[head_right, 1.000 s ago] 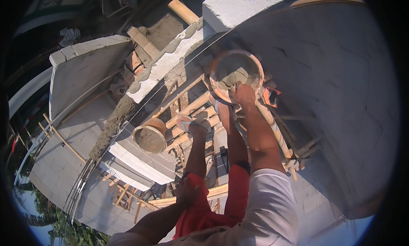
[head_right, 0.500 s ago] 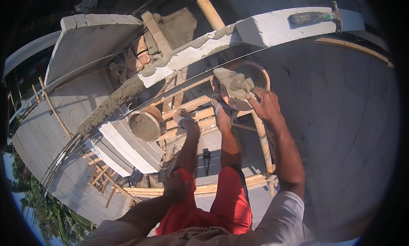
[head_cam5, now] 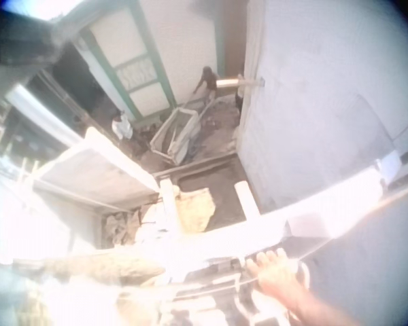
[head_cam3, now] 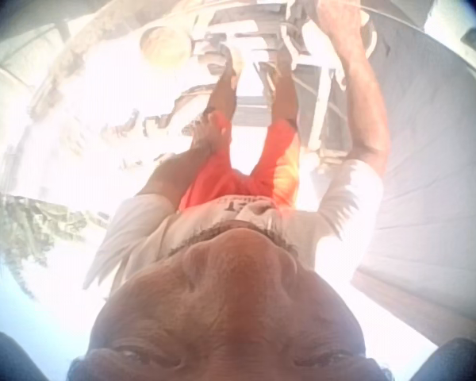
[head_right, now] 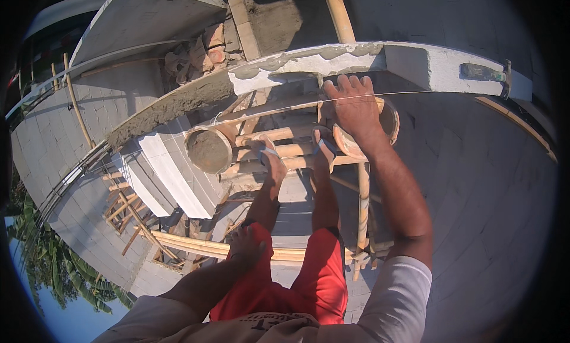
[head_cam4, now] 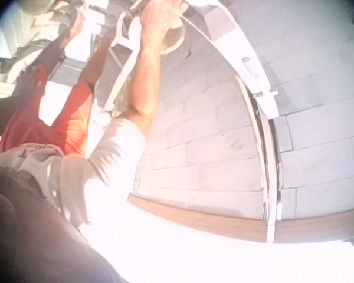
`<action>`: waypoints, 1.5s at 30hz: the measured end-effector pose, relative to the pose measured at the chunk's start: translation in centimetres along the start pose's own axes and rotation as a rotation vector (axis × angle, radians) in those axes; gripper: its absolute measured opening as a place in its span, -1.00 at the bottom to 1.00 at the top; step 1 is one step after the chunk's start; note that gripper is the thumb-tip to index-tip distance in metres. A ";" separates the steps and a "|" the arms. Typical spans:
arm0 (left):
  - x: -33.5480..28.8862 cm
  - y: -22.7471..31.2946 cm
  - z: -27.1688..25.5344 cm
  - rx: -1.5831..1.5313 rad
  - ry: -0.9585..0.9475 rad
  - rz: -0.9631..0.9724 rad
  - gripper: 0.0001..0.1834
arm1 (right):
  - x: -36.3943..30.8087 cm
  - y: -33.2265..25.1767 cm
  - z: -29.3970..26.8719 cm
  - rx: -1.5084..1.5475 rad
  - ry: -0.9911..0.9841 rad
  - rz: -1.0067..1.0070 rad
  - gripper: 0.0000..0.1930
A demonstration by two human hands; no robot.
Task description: The person applies mortar to a lightweight concrete block using a trowel, positions the block on a wall, and then uses a hammer to tap it into place before sawing a piece off a different block.
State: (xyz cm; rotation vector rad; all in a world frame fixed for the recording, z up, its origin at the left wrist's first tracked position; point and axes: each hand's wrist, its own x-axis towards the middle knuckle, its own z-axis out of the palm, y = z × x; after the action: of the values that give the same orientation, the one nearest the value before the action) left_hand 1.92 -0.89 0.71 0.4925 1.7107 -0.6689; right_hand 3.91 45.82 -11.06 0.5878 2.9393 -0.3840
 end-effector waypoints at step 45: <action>1.5 -2.3 3.4 -0.051 -0.069 0.062 -0.04 | -5.1 -13.2 8.5 1.669 0.377 1.121 -0.70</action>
State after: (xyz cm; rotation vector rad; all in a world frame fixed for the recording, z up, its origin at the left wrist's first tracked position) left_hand 2.63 -4.91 -0.87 0.4794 1.6370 -0.5905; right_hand 4.02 29.86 -15.45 2.2268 1.2140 -2.4682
